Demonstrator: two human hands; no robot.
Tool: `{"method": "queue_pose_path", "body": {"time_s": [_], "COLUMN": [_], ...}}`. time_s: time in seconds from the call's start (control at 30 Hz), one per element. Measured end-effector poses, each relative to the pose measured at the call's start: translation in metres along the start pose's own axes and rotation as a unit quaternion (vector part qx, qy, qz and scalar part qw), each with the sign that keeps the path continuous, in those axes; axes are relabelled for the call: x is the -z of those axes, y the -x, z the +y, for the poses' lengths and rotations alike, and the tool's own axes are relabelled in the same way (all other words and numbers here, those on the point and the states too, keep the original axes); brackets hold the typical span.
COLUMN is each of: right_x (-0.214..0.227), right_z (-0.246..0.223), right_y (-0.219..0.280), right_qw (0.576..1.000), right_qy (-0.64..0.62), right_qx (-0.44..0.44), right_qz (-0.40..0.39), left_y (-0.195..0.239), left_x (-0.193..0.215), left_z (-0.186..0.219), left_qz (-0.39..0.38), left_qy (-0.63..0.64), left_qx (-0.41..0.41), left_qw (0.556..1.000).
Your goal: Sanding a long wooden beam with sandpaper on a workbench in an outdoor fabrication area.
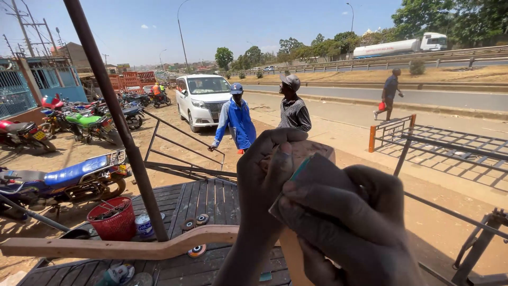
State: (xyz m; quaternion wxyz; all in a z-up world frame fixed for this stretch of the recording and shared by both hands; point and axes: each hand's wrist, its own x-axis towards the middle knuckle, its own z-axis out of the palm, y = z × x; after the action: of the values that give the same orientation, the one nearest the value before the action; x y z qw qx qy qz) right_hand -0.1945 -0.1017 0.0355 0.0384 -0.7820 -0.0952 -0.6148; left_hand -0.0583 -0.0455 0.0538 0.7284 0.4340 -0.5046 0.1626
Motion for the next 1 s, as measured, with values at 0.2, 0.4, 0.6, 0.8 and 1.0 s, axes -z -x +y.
{"method": "queue_pose_path", "body": {"time_s": [0.2,0.4,0.6,0.8,1.0], "right_x": [-0.017,-0.027,-0.032,-0.033,-0.031], "right_z": [0.021,0.036,0.030,0.017,0.015], "right_y": [0.010,-0.005,-0.001,0.002,-0.003], "right_qw": [0.984,0.978,0.924,0.969,0.973], "right_qy": [-0.172,-0.198,-0.371,-0.242,-0.227], "right_qx": [-0.031,-0.064,-0.082,-0.026,-0.017], "right_qz": [0.032,-0.002,-0.045,0.034,0.037], "left_y": [0.002,0.011,0.024,0.033,0.034], "left_x": [0.000,0.022,0.033,0.037,0.040], "left_z": [0.004,0.011,0.024,0.025,0.024], "left_qz": [0.049,0.092,0.118,0.128,0.129], "left_qy": [-0.062,-0.135,-0.117,-0.078,-0.078], "left_qx": [-0.005,-0.033,-0.048,-0.051,-0.055], "left_qw": [0.997,0.986,0.985,0.987,0.987]}}
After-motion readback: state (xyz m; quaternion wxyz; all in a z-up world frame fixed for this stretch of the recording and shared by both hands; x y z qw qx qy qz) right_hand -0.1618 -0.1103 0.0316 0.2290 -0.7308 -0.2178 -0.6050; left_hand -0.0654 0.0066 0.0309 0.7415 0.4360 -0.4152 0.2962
